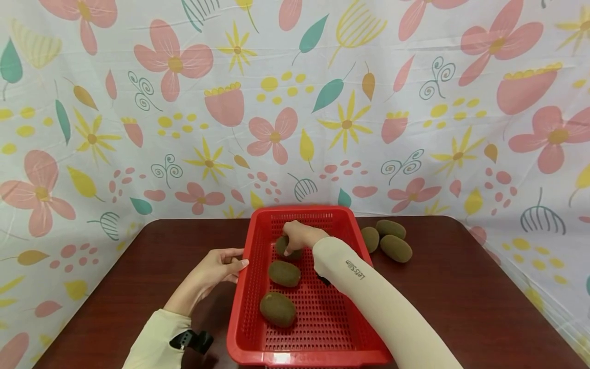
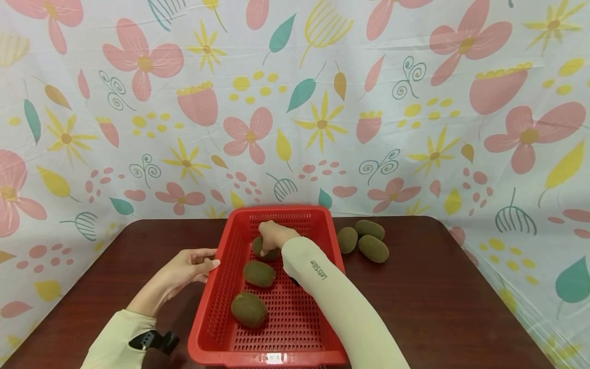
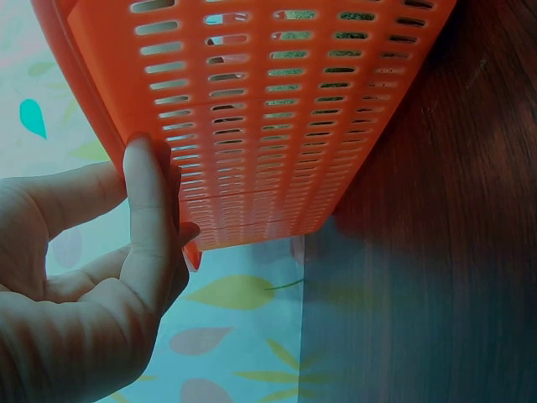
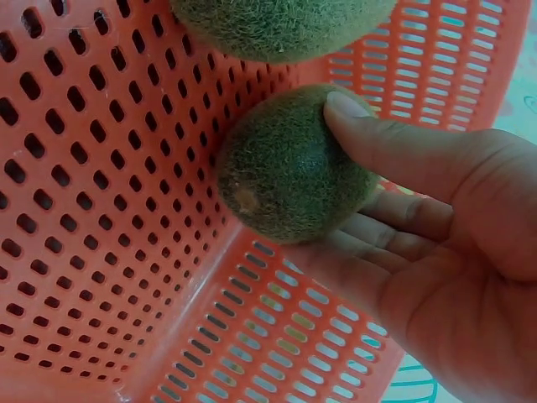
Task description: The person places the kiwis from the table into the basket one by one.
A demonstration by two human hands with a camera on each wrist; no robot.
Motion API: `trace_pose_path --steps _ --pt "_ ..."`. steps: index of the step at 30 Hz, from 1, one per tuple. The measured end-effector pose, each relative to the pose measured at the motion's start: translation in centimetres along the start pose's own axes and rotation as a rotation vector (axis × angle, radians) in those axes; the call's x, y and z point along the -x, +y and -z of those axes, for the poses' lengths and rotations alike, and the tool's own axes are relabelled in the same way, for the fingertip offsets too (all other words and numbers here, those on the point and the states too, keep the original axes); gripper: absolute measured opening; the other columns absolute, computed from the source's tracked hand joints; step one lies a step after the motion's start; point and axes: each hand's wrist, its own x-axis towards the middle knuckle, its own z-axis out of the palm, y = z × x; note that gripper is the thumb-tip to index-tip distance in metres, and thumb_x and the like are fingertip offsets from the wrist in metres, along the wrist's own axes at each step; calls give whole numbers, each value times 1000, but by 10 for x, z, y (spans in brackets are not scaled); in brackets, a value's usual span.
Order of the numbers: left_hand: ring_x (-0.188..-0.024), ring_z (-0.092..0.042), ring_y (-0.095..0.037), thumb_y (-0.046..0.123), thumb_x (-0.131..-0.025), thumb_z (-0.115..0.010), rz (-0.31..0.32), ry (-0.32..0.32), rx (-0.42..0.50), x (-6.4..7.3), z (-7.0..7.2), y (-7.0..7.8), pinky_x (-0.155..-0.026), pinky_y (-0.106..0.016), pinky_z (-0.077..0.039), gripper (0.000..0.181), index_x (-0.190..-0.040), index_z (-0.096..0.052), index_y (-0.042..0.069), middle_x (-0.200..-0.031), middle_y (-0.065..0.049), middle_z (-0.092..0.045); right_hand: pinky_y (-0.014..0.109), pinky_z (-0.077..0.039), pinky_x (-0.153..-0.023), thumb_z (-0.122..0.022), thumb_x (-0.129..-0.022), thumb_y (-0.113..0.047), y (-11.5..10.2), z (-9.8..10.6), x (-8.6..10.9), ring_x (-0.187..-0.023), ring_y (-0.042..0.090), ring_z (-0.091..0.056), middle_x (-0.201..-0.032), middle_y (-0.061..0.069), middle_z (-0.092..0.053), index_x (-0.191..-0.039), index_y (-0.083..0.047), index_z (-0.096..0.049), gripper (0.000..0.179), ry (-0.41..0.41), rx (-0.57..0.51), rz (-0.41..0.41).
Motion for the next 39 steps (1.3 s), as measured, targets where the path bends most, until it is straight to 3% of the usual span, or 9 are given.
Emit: trace_pose_path --steps 6,12,18,22,25,30,39 --pt "-77 -67 -22 14 -96 -61 -11 -17 8 0 1 -1 -74 -36 -58 54 -138 -40 -13 -97 -16 -64 27 -44 -64 -76 -84 -13 1 0 -2 -73 16 -53 -85 7 -62 -99 -1 -67 22 23 21 15" --pt "-77 -67 -23 13 -96 -61 -4 -4 1 1 0 0 -73 -36 -58 55 -138 -40 -14 -98 -16 -64 32 -52 -75 -72 -87 -11 3 1 -3 -89 21 -62 -103 13 -66 -110 2 -66 28 50 37 4" --pt "-77 -67 -23 13 -95 -61 11 21 -19 2 -2 2 -73 -38 -58 54 -139 -41 -11 -94 -15 -62 28 -49 -67 -71 -87 -10 3 6 1 -74 17 -57 -85 7 -64 -105 0 -67 21 53 32 0" --pt "-77 -67 -23 14 -95 -61 12 22 -20 3 -3 2 -72 -36 -58 55 -139 -41 -12 -93 -14 -63 26 -48 -65 -71 -87 -9 1 13 5 -71 16 -54 -84 5 -62 -109 1 -65 24 57 11 7" --pt "-77 -67 -22 13 -96 -60 12 16 -11 3 -3 3 -73 -36 -58 54 -139 -40 -13 -96 -15 -63 28 -51 -72 -70 -88 -9 1 19 9 -79 18 -58 -98 9 -65 -119 1 -62 33 57 -4 7" --pt "-76 -67 -21 12 -96 -60 9 3 2 3 -3 3 -73 -35 -58 55 -139 -38 -14 -98 -17 -64 37 -49 -95 -67 -90 -10 1 32 15 -112 24 -58 -128 17 -59 -132 2 -54 45 60 -7 13" --pt "-76 -67 -22 13 -96 -61 10 14 -15 4 -4 4 -73 -36 -58 54 -138 -40 -13 -95 -15 -64 42 -43 -102 -64 -93 -13 1 59 32 -122 30 -52 -132 18 -56 -134 3 -52 45 127 -31 28"
